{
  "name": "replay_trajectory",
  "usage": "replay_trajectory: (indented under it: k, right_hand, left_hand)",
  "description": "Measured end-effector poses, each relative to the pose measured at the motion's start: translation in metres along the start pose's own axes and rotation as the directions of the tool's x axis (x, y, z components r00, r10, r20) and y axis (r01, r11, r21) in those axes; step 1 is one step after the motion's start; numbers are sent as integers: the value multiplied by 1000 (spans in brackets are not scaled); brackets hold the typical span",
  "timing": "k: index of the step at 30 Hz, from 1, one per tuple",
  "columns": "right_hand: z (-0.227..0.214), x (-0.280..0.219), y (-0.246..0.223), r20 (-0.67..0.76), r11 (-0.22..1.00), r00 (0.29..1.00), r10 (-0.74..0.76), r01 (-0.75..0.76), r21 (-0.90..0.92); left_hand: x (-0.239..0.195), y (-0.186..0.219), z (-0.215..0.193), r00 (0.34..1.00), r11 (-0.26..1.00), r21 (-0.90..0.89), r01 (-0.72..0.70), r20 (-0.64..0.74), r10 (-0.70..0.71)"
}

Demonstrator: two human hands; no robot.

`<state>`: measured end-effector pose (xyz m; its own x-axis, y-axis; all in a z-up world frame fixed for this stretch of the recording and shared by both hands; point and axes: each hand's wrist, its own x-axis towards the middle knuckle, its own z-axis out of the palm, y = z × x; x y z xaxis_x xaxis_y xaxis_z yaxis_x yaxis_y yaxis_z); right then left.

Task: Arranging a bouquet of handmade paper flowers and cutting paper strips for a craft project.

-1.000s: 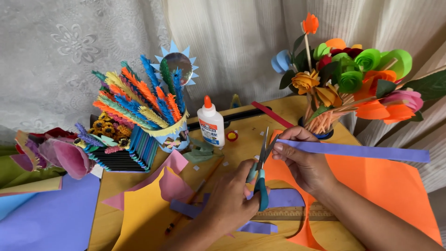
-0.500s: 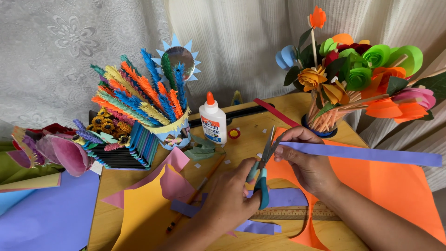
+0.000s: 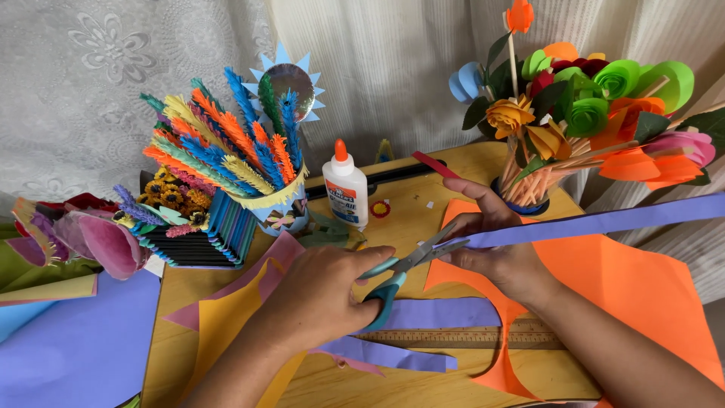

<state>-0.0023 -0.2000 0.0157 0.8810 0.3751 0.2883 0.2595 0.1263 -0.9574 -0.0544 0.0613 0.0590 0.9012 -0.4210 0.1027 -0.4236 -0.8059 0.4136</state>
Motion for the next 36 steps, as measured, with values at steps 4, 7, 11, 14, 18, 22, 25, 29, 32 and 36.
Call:
replay_trajectory:
  k: [4,7,11,14,18,22,25,29,32,36]
  right_hand:
    - [0,0,-3,15,999,999,40,-40,-4]
    - [-1,1,-4,17,996,997,75,-75,-44]
    - [-2,1,-4,29,994,997,73,-71,-78]
    - [1,1,-9,14,986,994,108,-106,-129]
    - [2,1,-13,2,977,991,131,-129,-167]
    - [1,2,-10,22,981,993,116,-111,-158]
    - [0,2,-8,22,984,993,118,-114,-138]
    - [-1,1,-6,50,992,996,71,-65,-105]
    - [0,1,-8,50,992,997,54,-48,-115]
    - [3,1,-12,-1,987,995,104,-103,-125]
  left_hand:
    - [-3,0,-3,1000,1000,-29,6,22,-6]
    - [-3,1,-4,999,1000,-22,6,37,-5]
    - [-3,1,-3,997,999,-20,35,67,-34]
    - [-3,3,-4,995,998,-2,58,87,-57]
    - [-3,2,-3,992,998,3,69,103,-69]
    - [-3,4,-5,988,996,3,94,122,-93]
    - [-3,3,-5,990,997,12,83,112,-83]
    - [-3,2,-5,990,997,3,80,115,-80]
    - [-3,0,-3,993,998,7,64,95,-64]
    - [-3,-1,-3,994,998,-3,57,94,-56]
